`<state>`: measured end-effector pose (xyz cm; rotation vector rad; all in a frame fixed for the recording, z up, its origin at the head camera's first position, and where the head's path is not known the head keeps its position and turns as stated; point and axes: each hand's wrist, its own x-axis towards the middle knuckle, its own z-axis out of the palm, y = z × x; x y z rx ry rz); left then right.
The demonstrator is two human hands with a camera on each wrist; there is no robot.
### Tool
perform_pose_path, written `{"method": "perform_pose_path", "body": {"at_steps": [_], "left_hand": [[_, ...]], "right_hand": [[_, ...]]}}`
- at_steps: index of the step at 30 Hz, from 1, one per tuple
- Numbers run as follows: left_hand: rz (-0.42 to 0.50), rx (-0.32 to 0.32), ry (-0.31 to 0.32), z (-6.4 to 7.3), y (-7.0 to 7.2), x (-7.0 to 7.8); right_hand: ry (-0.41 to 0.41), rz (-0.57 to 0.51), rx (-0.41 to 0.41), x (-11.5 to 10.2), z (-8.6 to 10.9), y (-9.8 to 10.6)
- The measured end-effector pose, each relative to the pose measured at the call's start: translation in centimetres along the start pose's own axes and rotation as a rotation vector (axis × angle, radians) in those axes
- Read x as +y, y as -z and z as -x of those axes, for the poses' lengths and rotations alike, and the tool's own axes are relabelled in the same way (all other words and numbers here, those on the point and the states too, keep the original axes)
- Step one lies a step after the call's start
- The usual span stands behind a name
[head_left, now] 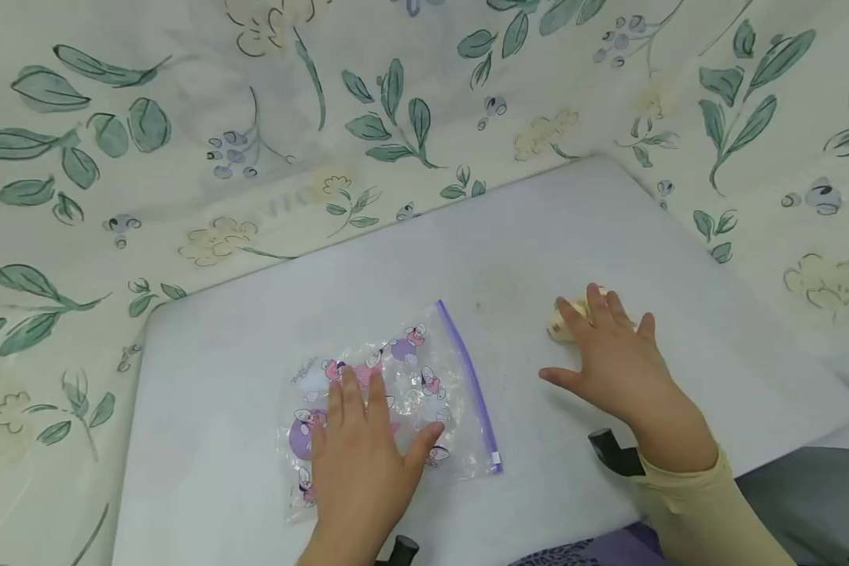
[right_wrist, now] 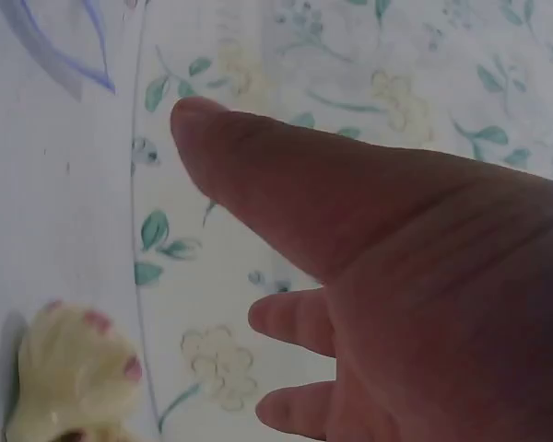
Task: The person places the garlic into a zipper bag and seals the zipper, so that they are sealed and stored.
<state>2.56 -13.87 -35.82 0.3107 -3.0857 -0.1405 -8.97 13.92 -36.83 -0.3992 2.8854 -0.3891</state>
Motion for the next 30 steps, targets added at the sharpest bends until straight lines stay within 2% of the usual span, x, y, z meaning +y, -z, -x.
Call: {"method": "perform_pose_path", "body": {"at_steps": [3,6,10,13,17,20,22,25,30], "left_hand": [[-0.017,-0.04,-0.028,-1.6,0.0,2.0],[-0.03,-0.081,-0.046,-3.7,-0.7,4.4],[-0.087,-0.135,-0.059,-5.7,-2.6,7.0],[-0.161,-0.143,-0.062,-6.1,-4.0,8.0],[-0.247,-0.109,-0.104,-5.7,-4.9,8.4],[-0.274,-0.068,-0.138,-5.1,-5.2,8.2],[-0.267,-0.032,-0.135,-4.8,-5.4,8.0],[-0.236,0.002,-0.087,-4.7,-5.6,7.5],[-0.158,0.003,0.024,-4.7,-5.4,6.2]], "right_hand": [[-0.042,-0.001,-0.037,1.2,-0.3,0.4],[-0.07,0.007,-0.037,2.2,-0.4,0.5],[-0.043,0.011,-0.013,2.3,-0.7,-0.1],[0.002,0.019,0.001,1.6,-1.1,-0.6],[0.053,0.051,0.019,1.0,-1.5,-1.3],[0.076,0.065,0.043,0.9,-1.7,-1.7],[0.091,0.082,0.065,0.8,-1.8,-1.9],[0.112,0.091,0.107,0.6,-2.2,-2.2],[0.115,0.089,0.133,0.3,-3.0,-3.1]]}}
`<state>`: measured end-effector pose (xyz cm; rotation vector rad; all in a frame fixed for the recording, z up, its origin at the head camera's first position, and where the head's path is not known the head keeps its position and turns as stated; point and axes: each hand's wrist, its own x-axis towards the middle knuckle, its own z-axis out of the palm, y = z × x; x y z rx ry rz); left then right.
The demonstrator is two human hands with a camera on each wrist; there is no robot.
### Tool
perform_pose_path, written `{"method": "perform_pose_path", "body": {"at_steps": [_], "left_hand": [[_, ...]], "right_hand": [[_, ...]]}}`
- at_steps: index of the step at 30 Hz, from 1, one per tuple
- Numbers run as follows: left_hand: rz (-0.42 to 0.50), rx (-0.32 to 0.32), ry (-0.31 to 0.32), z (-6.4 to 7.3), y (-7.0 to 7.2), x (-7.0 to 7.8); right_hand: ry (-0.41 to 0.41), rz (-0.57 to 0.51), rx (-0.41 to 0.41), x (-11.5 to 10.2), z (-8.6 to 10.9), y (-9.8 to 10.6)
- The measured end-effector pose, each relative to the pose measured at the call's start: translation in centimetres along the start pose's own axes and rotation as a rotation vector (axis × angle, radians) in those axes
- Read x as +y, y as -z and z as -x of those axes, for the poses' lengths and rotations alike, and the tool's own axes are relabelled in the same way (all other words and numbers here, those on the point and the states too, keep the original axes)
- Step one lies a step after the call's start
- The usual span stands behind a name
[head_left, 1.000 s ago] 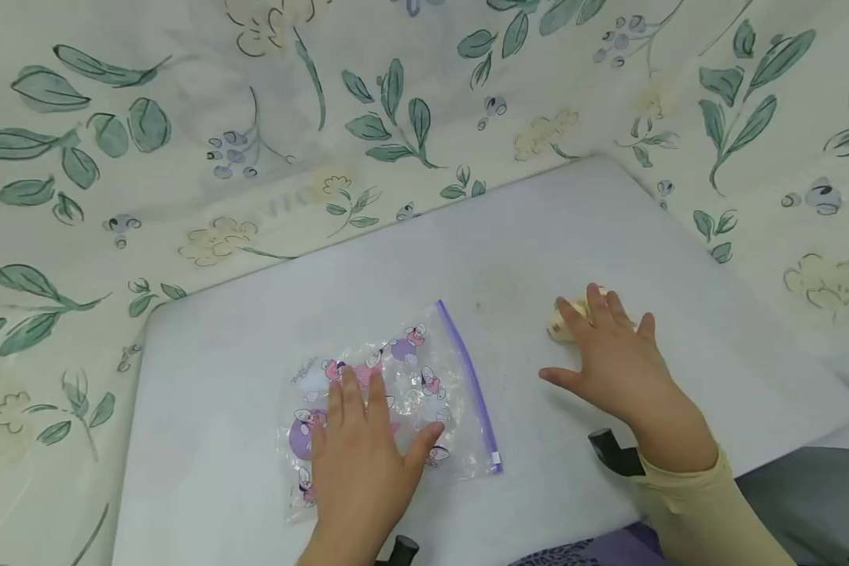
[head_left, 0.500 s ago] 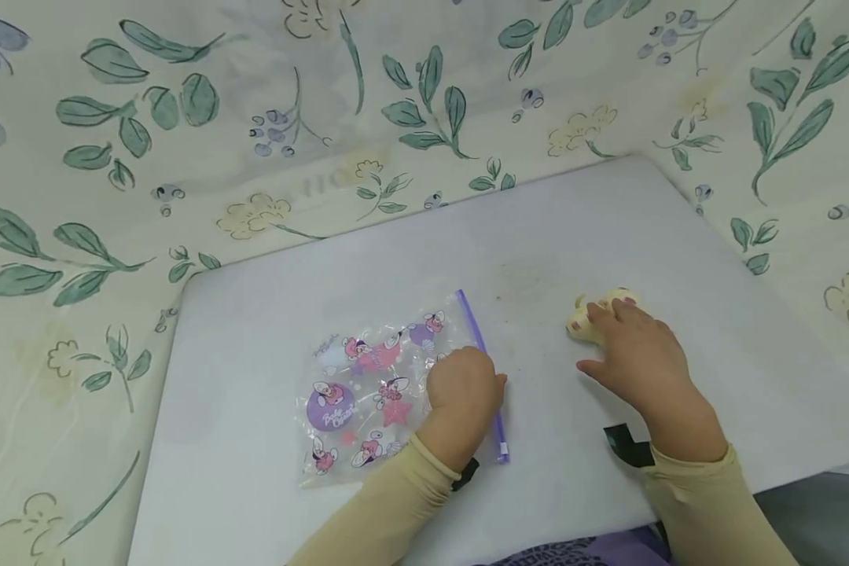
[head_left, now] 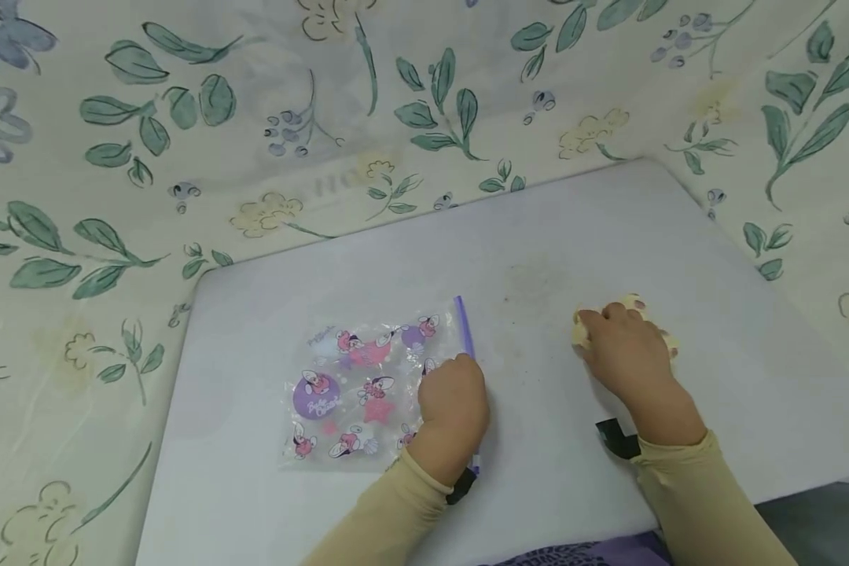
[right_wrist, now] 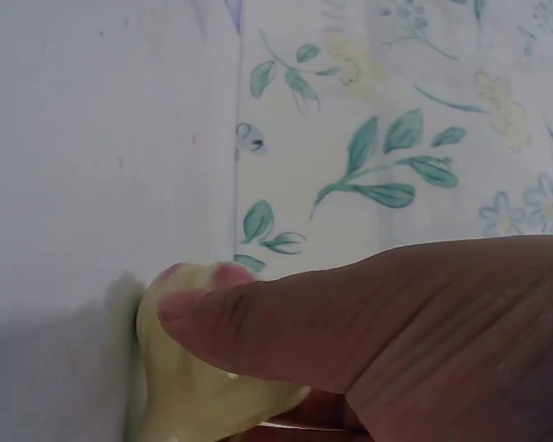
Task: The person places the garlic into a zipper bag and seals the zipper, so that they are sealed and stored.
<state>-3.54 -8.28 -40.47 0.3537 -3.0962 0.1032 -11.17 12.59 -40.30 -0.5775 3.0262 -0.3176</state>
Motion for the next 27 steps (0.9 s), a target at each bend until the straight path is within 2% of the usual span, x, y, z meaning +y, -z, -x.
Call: {"method": "perform_pose_path", "body": {"at_steps": [3,8,12,19,21,24,27], "left_hand": [[0.023,0.008,0.034,0.1,0.2,-1.0],[0.035,0.097,0.05,-0.1,0.3,-2.9],[0.038,0.15,0.098,-0.6,0.2,-4.5],[0.038,0.269,0.208,-0.5,2.2,-7.4],[0.043,0.263,0.237,-0.4,3.0,-8.5],[0.079,0.222,0.253,0.0,4.4,-9.9],[0.12,0.169,0.217,0.4,5.7,-10.6]], "right_hand": [[-0.005,0.003,-0.023,0.1,-0.2,-0.5],[0.012,-0.009,-0.039,0.0,-0.3,-0.7],[0.049,-0.03,-0.056,-0.3,-0.1,-0.5],[0.196,-0.063,-0.019,-1.1,-0.2,-0.3],[0.232,-0.084,0.003,-1.5,-0.2,-0.1],[0.263,-0.129,0.027,-2.0,-0.3,0.3],[0.3,-0.169,0.035,-2.6,-0.4,0.7]]}}
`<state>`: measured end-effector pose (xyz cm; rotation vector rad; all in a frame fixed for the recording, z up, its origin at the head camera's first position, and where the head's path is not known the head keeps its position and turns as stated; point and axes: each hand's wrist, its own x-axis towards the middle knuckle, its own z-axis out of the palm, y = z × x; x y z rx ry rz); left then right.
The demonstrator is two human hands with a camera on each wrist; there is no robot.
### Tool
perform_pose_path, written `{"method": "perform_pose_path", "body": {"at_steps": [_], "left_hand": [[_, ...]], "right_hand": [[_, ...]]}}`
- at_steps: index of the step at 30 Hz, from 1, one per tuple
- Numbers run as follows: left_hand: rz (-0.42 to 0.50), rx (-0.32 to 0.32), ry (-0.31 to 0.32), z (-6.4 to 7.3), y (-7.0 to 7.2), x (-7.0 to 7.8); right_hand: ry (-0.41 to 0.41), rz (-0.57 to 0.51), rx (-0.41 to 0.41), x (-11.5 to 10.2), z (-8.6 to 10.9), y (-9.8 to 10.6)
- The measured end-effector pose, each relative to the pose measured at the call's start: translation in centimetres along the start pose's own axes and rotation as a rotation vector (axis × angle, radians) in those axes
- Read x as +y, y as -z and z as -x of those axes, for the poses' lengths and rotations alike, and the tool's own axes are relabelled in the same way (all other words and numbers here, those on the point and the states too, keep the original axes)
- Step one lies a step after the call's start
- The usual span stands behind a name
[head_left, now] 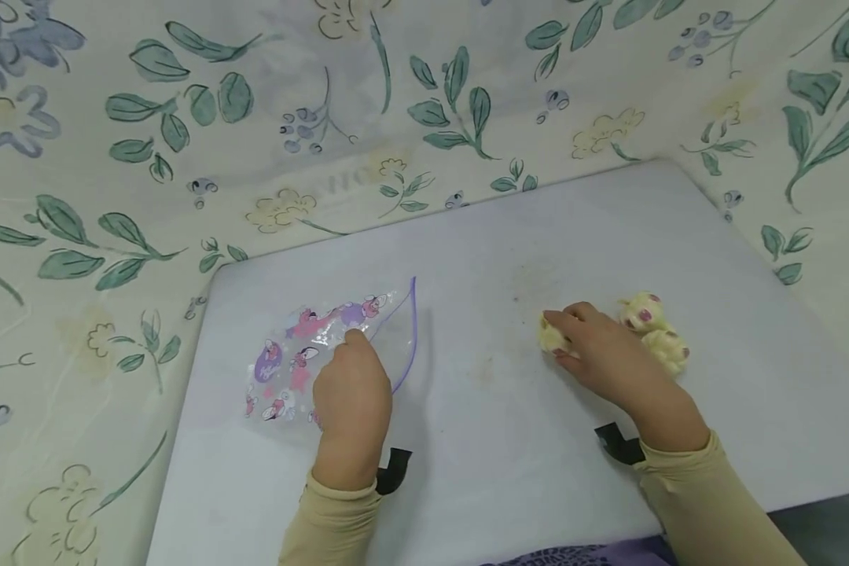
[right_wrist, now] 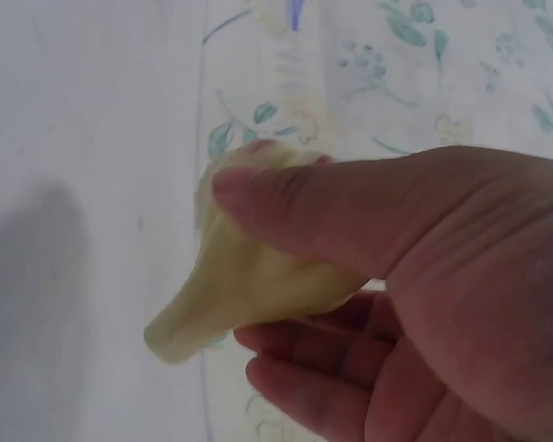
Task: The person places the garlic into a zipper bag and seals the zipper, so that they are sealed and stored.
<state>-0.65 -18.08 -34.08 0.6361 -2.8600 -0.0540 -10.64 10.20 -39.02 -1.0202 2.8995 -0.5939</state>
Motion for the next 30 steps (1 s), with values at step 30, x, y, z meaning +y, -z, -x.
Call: {"method": "perform_pose_path", "body": {"at_steps": [30], "left_hand": [[0.018,0.018,-0.598,1.8,1.9,5.5]], "right_hand": [[0.403,-0.192,0.075,-6.3,-0.8,2.0]]}}
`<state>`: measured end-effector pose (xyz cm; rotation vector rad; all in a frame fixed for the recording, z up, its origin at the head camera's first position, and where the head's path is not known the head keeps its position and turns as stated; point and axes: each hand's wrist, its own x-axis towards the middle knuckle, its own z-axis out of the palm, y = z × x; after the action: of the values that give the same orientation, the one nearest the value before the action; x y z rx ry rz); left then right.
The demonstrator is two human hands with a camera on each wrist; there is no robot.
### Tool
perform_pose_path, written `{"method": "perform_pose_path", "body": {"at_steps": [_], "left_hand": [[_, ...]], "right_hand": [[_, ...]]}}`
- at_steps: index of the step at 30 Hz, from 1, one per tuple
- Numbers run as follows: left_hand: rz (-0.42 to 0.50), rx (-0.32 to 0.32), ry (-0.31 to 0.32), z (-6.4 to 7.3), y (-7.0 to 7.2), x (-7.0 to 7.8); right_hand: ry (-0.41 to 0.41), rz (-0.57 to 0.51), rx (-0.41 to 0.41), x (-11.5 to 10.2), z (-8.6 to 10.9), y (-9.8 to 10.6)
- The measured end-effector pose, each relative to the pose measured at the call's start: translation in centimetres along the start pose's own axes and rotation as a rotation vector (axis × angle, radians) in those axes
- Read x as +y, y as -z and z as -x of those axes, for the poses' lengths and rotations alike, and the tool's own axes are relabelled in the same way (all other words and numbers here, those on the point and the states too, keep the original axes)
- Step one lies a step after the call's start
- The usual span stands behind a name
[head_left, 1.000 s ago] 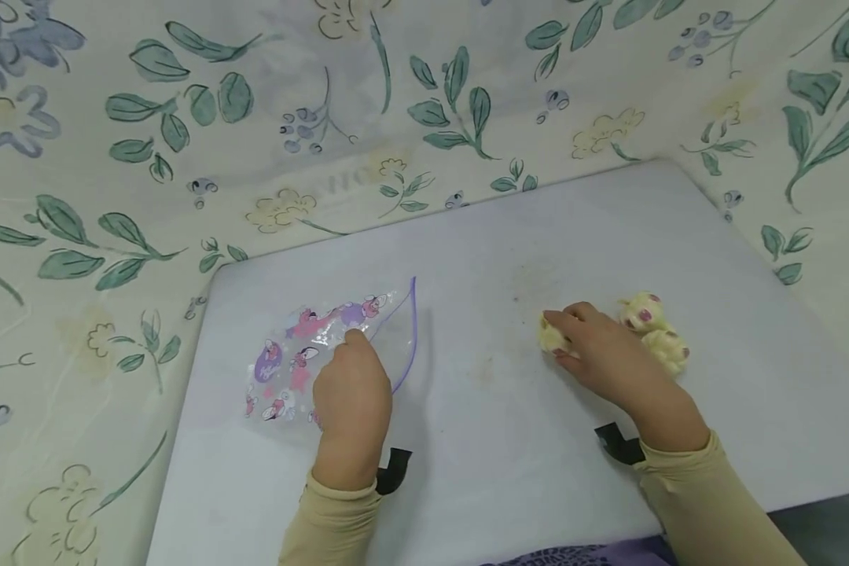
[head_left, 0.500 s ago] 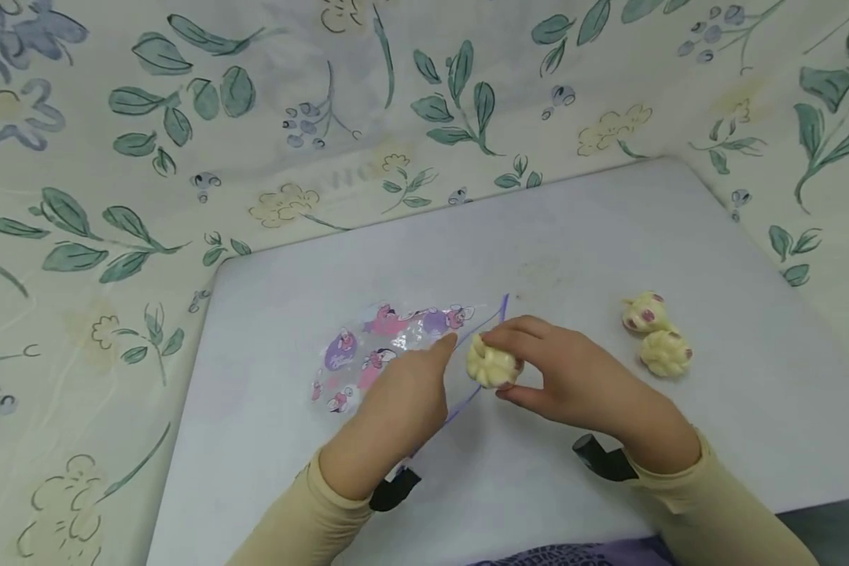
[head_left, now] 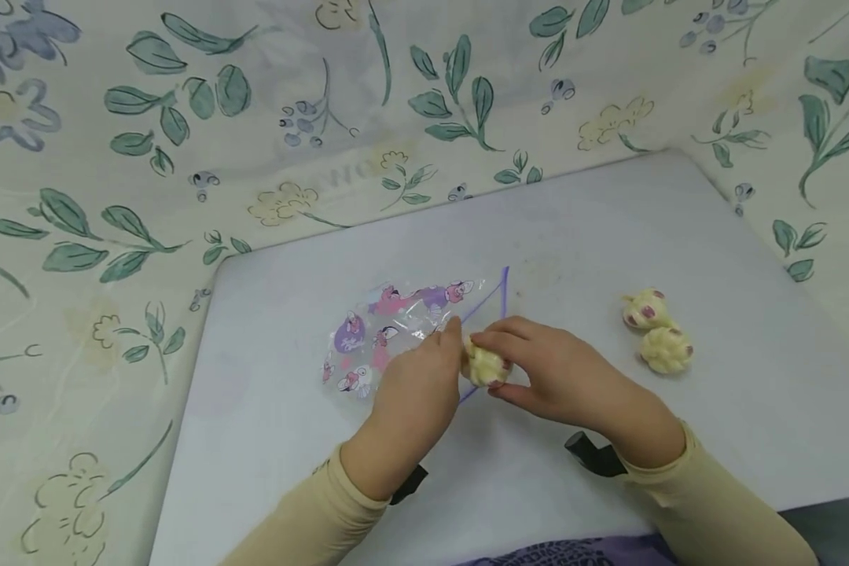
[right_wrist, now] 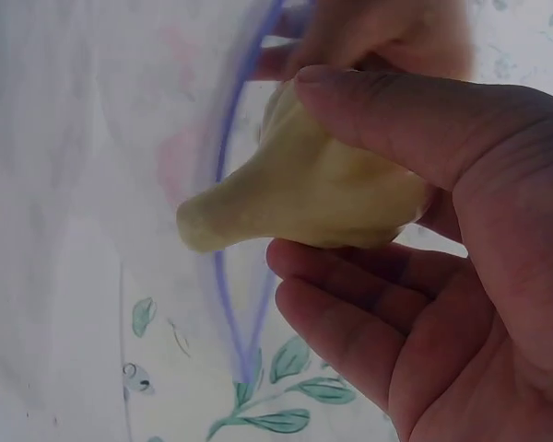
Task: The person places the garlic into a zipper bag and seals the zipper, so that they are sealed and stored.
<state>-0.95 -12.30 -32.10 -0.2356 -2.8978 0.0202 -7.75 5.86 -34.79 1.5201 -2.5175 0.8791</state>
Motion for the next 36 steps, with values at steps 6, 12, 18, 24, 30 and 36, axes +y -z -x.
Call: {"method": "perform_pose_path", "body": {"at_steps": [6,12,18,24,30,36], "left_hand": [[-0.191,0.197,0.027,-0.2,1.7,1.2],[-0.321,0.286,0.054,-0.3,1.7,1.2],[-0.35,0.276,0.082,-0.8,1.6,0.8],[-0.364,0.225,0.104,-1.0,2.1,0.0],[-0.338,0.227,0.146,-1.0,2.1,-0.5],[-0.284,0.23,0.176,-0.9,1.1,-0.4]], "right_hand": [[-0.027,0.029,-0.04,-0.3,-0.7,0.0],[-0.007,0.085,-0.029,-0.7,-1.4,0.4],[-0.006,0.132,-0.062,-1.0,-2.7,0.2],[0.029,0.18,-0.06,-1.4,-4.7,-0.5],[0.004,0.061,-0.071,-1.8,-5.5,-0.4],[-0.076,-0.052,-0.127,-1.6,-5.5,-0.5]]}}
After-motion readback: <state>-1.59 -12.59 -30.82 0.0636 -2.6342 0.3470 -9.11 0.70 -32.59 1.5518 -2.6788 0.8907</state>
